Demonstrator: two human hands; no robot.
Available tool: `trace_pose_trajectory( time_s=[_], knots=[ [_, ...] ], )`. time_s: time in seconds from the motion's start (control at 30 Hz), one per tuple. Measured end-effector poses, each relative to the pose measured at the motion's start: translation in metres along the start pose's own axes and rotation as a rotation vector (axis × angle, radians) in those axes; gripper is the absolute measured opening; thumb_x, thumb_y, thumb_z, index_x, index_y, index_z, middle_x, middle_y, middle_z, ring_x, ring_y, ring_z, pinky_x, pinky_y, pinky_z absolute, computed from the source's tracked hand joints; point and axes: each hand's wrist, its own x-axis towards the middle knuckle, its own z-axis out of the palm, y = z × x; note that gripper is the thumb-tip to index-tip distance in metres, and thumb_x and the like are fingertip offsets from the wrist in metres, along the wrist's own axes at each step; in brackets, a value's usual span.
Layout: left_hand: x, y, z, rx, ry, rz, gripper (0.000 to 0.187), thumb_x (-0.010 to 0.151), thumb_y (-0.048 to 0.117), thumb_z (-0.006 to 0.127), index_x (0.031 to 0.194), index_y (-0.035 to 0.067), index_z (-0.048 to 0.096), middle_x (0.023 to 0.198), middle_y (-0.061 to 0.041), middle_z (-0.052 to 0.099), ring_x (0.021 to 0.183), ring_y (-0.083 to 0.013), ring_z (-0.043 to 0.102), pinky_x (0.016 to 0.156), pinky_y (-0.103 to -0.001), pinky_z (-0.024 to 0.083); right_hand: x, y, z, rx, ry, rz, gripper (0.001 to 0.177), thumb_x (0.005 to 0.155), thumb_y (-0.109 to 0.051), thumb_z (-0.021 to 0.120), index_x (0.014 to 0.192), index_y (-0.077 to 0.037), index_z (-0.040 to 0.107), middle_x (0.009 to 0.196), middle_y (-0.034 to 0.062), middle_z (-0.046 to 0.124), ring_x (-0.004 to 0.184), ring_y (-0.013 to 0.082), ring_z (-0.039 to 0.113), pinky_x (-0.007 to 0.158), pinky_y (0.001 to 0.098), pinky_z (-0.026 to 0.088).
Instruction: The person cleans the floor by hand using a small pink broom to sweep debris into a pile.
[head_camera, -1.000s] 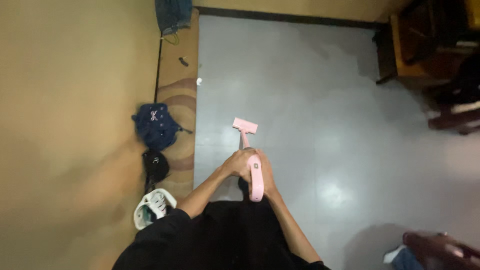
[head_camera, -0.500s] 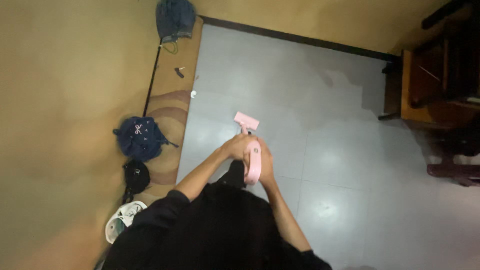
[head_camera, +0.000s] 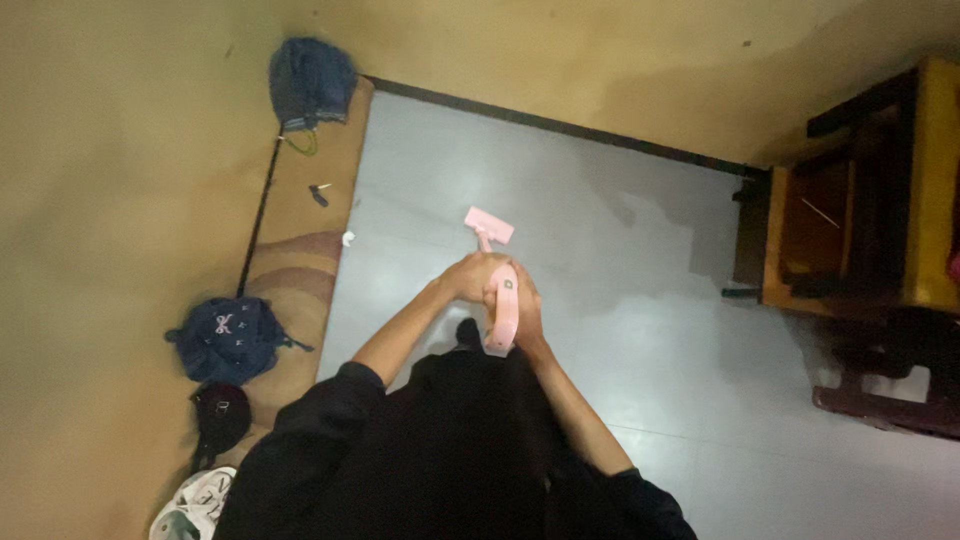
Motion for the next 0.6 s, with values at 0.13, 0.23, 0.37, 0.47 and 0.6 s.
trace_pose_trajectory(
  time_s=[0.13,0.23,0.37,0.47,0.6],
  knots=[
    [0.06,-0.009,-0.021,0.018,-0.03,-0.015,0.061,0.055,0.026,0.084,0.111,0.004,0.069,0.108,-0.017,0.073,0.1,-0.0379,0.07,0.088,-0.048,0.057,0.05,0.028,-0.019,-0.017,-0.04,0.116,0.064,0.092,-0.027,0.073,0.143,0.003,0.05,0.132,0.0221,0.066,0.119,0.0349,0.068,0.103,0.0426,0.053],
    [0.106,-0.01,-0.034,0.033,-0.087,-0.069,0.058,0.058,0.028,0.084,0.109,0.005,0.07,0.106,-0.015,0.074,0.099,-0.0338,0.072,0.09,-0.046,0.058,0.085,0.046,-0.033,0.018,-0.078,0.262,0.067,0.094,-0.033,0.068,0.146,0.001,0.046,0.132,0.0198,0.065,0.117,0.0329,0.069,0.101,0.0411,0.054],
    [0.159,-0.025,-0.046,-0.014,-0.038,0.078,0.052,0.063,0.024,0.081,0.112,0.009,0.074,0.112,-0.013,0.074,0.102,-0.0332,0.071,0.089,-0.047,0.057,0.141,0.071,-0.047,-0.085,-0.076,0.26,0.067,0.096,-0.037,0.068,0.146,0.001,0.045,0.13,0.0213,0.064,0.116,0.0353,0.067,0.099,0.0425,0.053],
    [0.204,-0.04,-0.047,0.095,-0.025,0.05,0.048,0.067,0.027,0.08,0.112,0.01,0.071,0.113,-0.011,0.073,0.1,-0.0322,0.073,0.086,-0.045,0.058,0.176,0.082,-0.062,-0.197,-0.079,0.236,0.066,0.098,-0.04,0.069,0.144,0.001,0.045,0.128,0.0232,0.064,0.116,0.0382,0.065,0.098,0.0445,0.052],
    [0.274,-0.054,-0.053,0.086,0.101,-0.021,0.06,0.058,0.033,0.089,0.106,0.005,0.066,0.107,-0.015,0.071,0.103,-0.0376,0.069,0.087,-0.047,0.057,0.253,0.113,-0.098,-0.072,-0.165,0.227,0.065,0.092,-0.04,0.07,0.14,-0.001,0.051,0.119,0.0205,0.069,0.107,0.0345,0.069,0.093,0.0419,0.056]
  ],
)
